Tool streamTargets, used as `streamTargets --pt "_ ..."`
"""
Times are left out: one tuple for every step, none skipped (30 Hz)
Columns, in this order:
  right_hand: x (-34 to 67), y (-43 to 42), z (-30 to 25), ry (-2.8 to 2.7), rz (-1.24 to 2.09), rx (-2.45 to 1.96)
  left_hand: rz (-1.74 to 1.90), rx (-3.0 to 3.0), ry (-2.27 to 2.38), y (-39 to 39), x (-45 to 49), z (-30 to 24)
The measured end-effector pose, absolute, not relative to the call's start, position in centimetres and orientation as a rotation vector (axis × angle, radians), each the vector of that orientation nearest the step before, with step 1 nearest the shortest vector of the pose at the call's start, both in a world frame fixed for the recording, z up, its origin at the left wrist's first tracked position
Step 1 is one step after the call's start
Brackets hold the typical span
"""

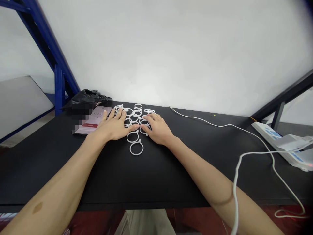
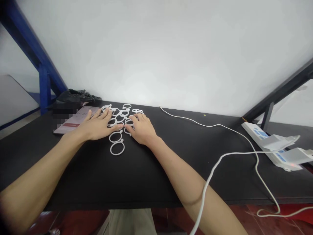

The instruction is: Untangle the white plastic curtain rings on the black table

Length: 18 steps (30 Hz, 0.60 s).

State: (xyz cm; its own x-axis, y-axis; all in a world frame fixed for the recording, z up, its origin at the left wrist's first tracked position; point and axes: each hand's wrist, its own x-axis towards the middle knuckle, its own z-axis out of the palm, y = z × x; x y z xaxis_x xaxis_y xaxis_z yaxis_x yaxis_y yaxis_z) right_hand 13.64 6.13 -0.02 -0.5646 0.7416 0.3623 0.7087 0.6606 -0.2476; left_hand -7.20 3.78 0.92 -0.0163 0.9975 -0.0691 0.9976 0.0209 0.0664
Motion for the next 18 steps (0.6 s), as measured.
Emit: streamTargets --pt "13.62 6.16 -0.04 -2.444 0.099 -1.117 0.012 2.114 2.180 3.79 -7.22 0.92" --pt "13.60 6.17 -0.06 -2.446 0.099 -1.102 0.026 2.097 2.185 3.81 -7.25 0.92" --pt "13.58 6.16 -0.07 -2.448 0.102 -1.091 0.035 2.085 2.185 3.82 -7.28 0.93" --pt "13.56 6.14 -0.09 -2.448 0.105 -1.088 0.035 2.077 2.181 3.83 -7.31 0.95" --pt "13.55 6.13 -0.10 -2.447 0.111 -1.097 0.030 2.073 2.176 3.83 -7.33 0.98" --pt "13.56 6.14 -0.12 -2.442 0.122 -1.121 0.023 2.074 2.174 3.81 -7.35 1.02" --pt "13.57 6.16 -0.16 -2.434 0.139 -1.158 0.024 2.078 2.179 3.79 -7.37 1.06" --pt "13.59 6.21 -0.20 -2.422 0.164 -1.204 0.042 2.084 2.195 3.76 -7.40 1.10" --pt "13.62 6.28 -0.25 -2.410 0.198 -1.251 0.081 2.097 2.218 3.73 -7.43 1.14" --pt "13.65 6.36 -0.30 -2.404 0.238 -1.292 0.133 2.111 2.245 3.71 -7.47 1.17" --pt "13.69 6.44 -0.35 -2.405 0.278 -1.321 0.178 2.131 2.271 3.69 -7.51 1.19" --pt "13.72 6.52 -0.38 -2.416 0.313 -1.337 0.208 2.151 2.294 3.69 -7.57 1.21" --pt "13.74 6.59 -0.39 -2.433 0.340 -1.339 0.220 2.167 2.314 3.68 -7.62 1.24" --pt "13.75 6.64 -0.39 -2.452 0.356 -1.332 0.213 2.181 2.324 3.69 -7.67 1.27" --pt "13.76 6.67 -0.38 -2.467 0.363 -1.319 0.196 2.193 2.334 3.69 -7.71 1.31" --pt "13.76 6.68 -0.35 -2.474 0.360 -1.302 0.175 2.209 2.341 3.69 -7.75 1.36" --pt "13.77 6.66 -0.30 -2.472 0.348 -1.281 0.161 2.231 2.341 3.69 -7.77 1.41" --pt "13.77 6.62 -0.24 -2.463 0.330 -1.260 0.150 2.253 2.342 3.69 -7.79 1.46"
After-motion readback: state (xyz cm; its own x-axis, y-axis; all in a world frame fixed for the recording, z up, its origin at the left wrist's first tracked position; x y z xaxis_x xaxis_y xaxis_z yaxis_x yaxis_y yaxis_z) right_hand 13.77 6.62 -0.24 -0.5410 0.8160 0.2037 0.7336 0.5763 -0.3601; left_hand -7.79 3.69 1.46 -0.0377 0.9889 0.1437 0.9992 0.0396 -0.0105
